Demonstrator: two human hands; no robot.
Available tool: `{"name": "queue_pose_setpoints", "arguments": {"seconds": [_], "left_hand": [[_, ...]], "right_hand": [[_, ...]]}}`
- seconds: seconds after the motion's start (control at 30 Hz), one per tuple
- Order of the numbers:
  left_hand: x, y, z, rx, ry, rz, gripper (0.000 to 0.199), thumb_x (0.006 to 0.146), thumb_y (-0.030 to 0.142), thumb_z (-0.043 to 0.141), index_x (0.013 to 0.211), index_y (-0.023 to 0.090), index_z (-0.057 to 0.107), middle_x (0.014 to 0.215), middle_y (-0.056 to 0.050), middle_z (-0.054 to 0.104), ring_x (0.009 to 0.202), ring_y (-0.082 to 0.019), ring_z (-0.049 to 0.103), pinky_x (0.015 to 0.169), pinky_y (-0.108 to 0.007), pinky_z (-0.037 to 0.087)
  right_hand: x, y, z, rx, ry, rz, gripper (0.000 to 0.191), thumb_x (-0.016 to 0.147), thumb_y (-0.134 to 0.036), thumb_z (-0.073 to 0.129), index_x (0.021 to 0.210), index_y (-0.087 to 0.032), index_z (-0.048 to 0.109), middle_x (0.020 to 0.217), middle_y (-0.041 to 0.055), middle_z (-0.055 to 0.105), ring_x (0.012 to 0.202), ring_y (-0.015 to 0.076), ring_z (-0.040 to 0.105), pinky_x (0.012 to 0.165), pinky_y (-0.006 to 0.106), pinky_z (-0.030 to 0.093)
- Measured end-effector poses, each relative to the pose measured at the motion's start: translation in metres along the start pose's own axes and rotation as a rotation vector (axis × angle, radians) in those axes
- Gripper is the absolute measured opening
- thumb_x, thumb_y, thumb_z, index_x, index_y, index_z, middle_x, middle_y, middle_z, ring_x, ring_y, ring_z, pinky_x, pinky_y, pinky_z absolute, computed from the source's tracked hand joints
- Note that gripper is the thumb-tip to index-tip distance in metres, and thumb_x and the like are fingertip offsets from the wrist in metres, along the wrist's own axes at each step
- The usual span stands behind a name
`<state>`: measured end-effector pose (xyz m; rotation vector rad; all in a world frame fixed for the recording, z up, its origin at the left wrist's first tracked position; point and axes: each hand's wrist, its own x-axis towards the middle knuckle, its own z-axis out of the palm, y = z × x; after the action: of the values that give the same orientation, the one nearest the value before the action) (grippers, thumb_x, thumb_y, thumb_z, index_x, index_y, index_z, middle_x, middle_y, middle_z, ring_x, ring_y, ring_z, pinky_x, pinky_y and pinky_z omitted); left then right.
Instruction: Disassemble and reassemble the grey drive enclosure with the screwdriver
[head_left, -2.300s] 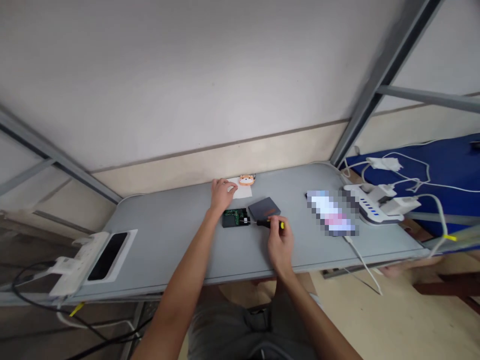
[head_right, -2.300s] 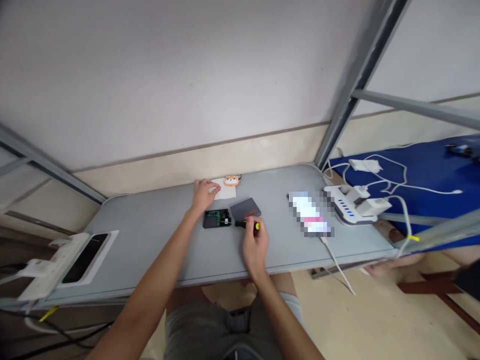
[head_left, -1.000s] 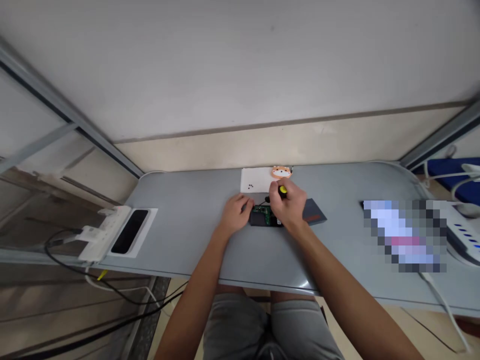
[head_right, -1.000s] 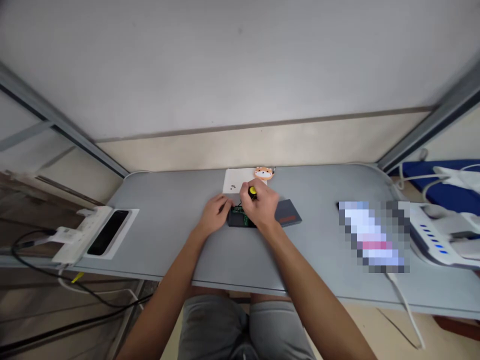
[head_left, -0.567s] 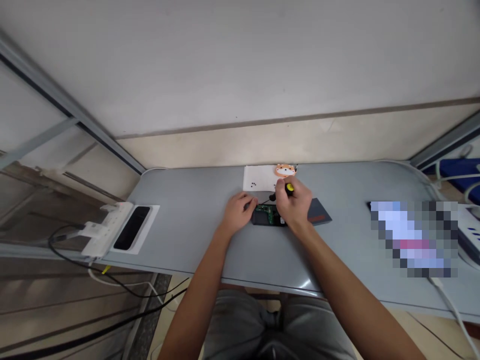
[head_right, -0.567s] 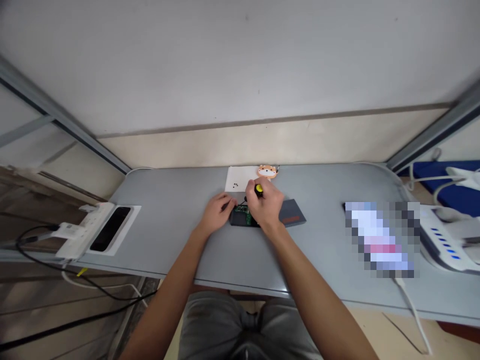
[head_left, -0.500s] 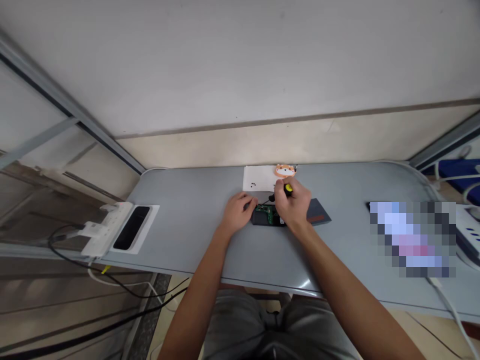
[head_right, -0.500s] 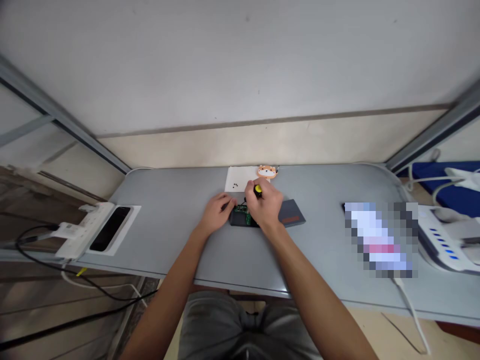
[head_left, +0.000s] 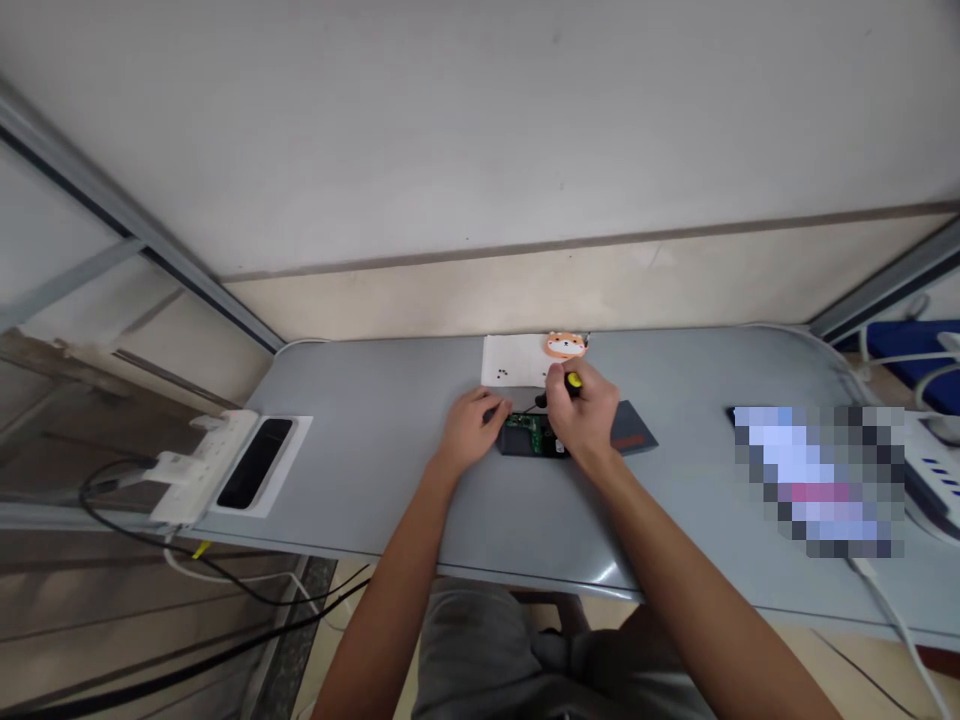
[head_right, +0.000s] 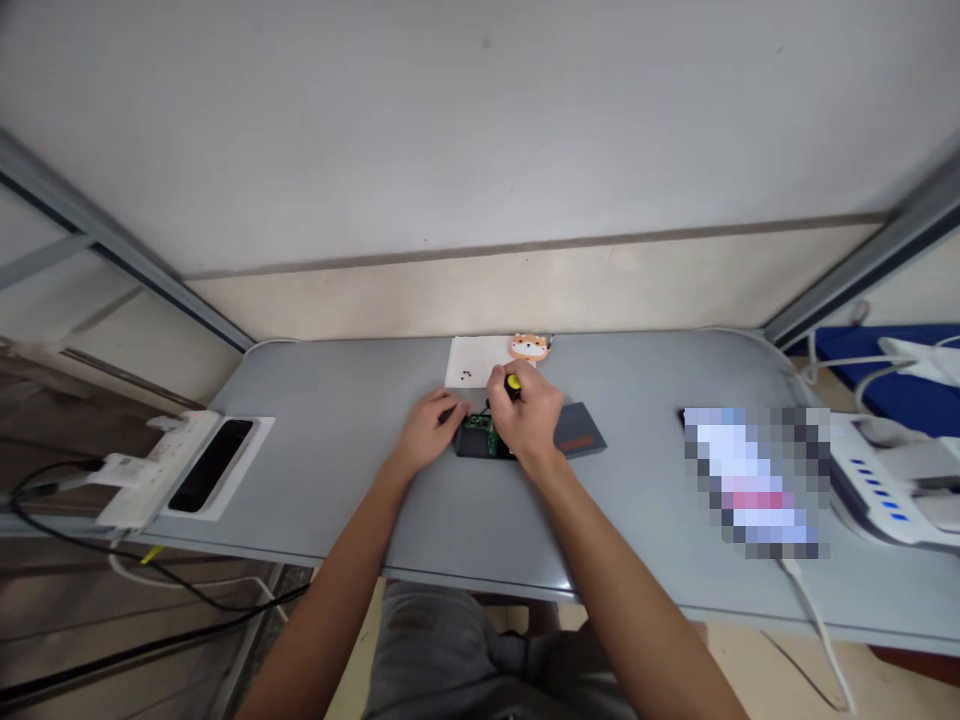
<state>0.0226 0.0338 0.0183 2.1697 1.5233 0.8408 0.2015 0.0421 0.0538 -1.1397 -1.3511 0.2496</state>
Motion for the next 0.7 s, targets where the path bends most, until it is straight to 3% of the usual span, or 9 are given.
{"name": "queue_pose_setpoints", "arguments": {"seconds": [0.7], "left_hand": [[-0.0028,-0.0009,0.0013,-0.035,0.007,-0.046,0.037,0.108,0.040,0.054,0.086,0.023,0.078,0.090,-0.005,0.073,0.088,-0.021,0.069,0.086,-0.034,0.054]], "right_hand": [[-0.0027,-0.0036,0.0022,-0.044,0.003,0.015,0.030,0.095,-0.037,0.054,0.068,-0.024,0.050,0.057,-0.0035,0.048,0.054,0.0138,0.041,0.056,0.029,0.034]]}}
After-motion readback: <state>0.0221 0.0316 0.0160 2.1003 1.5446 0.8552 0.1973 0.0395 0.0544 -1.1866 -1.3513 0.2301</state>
